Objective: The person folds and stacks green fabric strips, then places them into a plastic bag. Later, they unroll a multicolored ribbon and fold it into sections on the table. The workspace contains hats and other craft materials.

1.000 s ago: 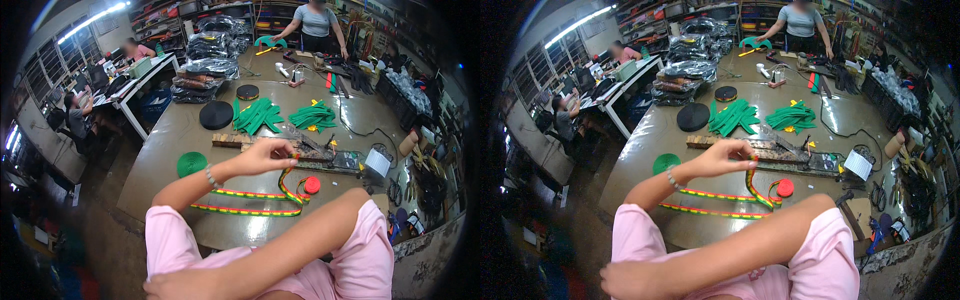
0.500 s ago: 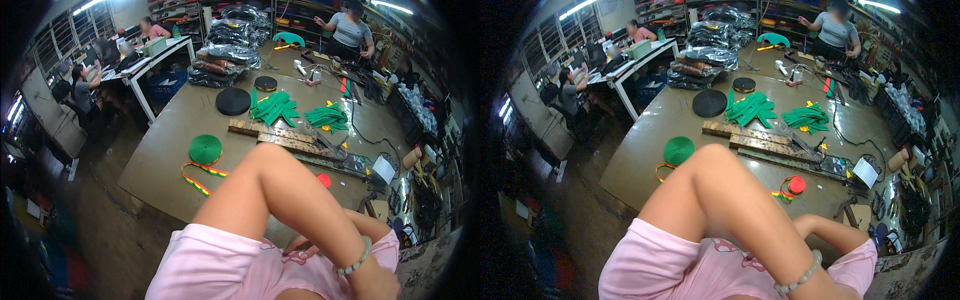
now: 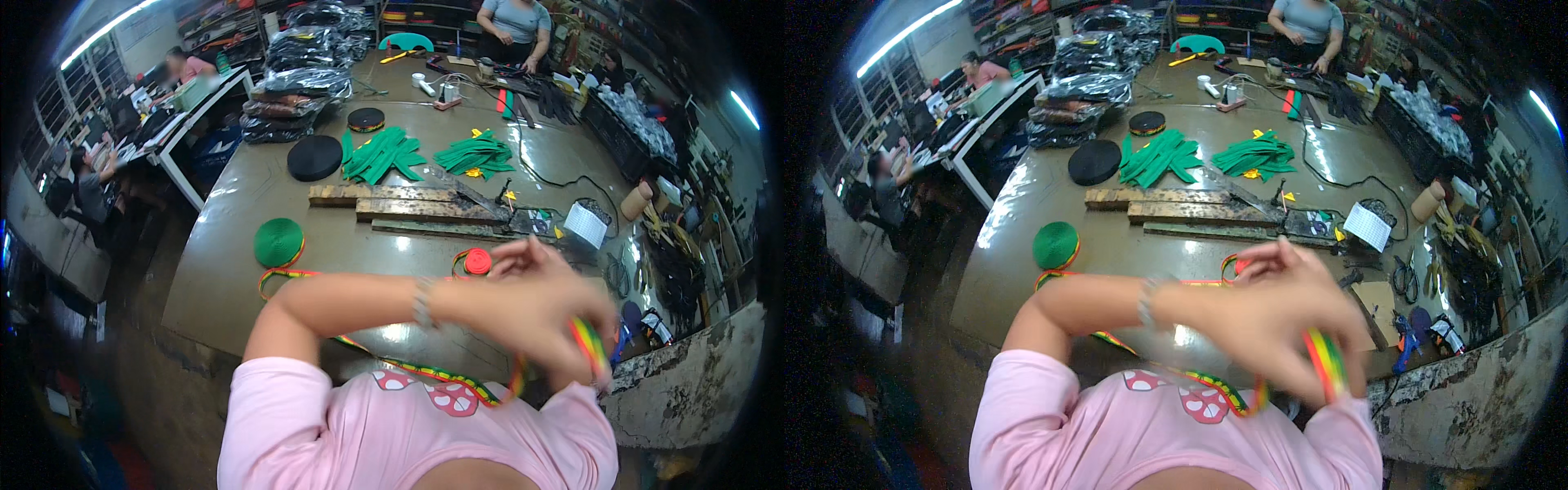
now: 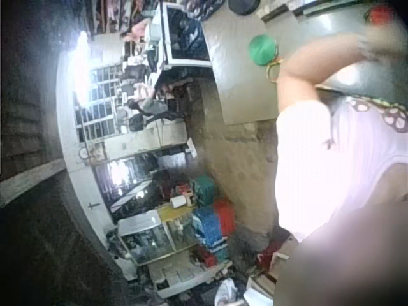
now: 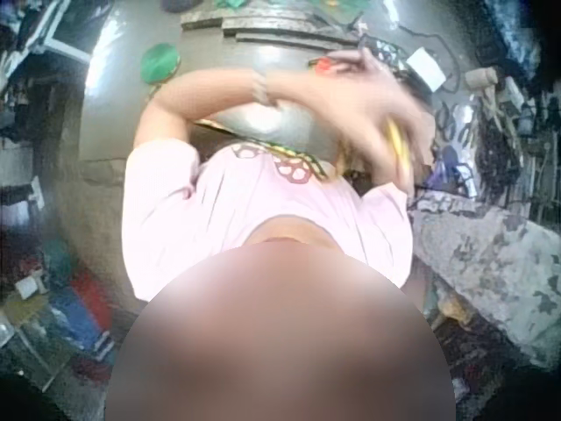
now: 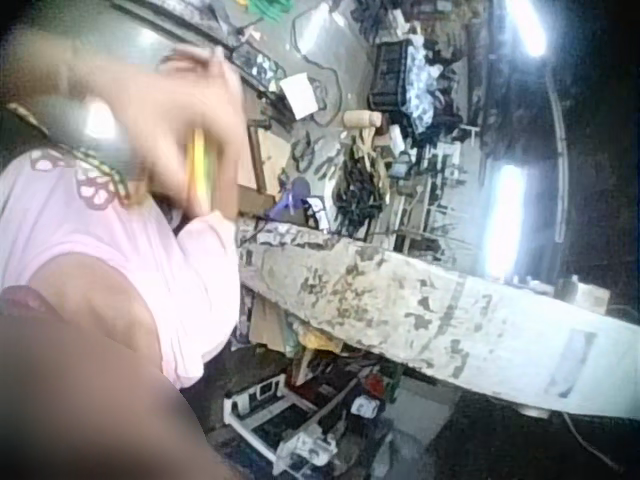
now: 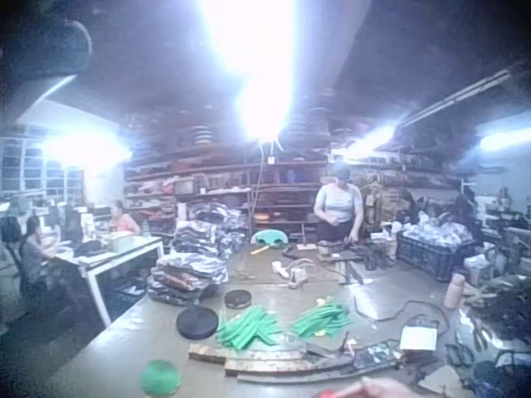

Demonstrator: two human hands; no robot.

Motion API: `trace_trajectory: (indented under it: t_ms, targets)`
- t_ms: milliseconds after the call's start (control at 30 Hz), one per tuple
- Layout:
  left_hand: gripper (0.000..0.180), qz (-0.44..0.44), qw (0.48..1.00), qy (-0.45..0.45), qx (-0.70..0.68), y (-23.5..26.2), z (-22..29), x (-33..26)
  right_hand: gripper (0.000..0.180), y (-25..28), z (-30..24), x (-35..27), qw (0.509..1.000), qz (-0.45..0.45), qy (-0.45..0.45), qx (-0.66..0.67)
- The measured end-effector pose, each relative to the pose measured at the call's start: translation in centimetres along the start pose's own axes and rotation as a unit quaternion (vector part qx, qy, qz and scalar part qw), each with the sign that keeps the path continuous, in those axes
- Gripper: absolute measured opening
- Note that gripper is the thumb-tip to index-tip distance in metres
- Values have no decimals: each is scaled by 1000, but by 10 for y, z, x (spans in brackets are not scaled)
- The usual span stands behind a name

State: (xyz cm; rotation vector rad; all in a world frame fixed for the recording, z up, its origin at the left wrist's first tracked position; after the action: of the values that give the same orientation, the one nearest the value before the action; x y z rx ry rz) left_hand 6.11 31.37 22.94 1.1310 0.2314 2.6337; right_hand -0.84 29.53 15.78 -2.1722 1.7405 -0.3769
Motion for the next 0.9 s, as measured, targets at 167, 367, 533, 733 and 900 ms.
trace_trajectory:
  t_ms: [167, 367, 533, 733, 900]
  targets:
    - [41, 303, 887, 174, -302, 136, -82, -60, 86, 3, 33, 2, 982, 103, 137, -74]
    - [15, 459, 816, 86, -340, 150, -121, -74, 24, 54, 35, 29, 960, 231, 26, -158]
    - [26, 384, 893, 167, -168, 169, -108, -80, 20, 60, 35, 21, 984, 180, 8, -2]
    - [42, 138, 936, 296, 136, 147, -91, -97, 25, 72, 24, 16, 971, 207, -21, -122]
    - [37, 150, 882, 427, -132, 132, -108, -126, 24, 80, 7, 9, 946, 236, -28, -219]
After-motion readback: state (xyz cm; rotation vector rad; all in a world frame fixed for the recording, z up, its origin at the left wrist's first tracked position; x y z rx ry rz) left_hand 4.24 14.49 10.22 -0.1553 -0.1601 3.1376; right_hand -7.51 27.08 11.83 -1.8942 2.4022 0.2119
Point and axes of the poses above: each hand's wrist, its own x-axis towards the middle knuckle, its own y-axis out of the back of the hand, z = x × y, the point moved 5 cm from there along x, towards the middle knuckle, and after that the axes turned 6 degrees about -x, right-handed, at the moved point
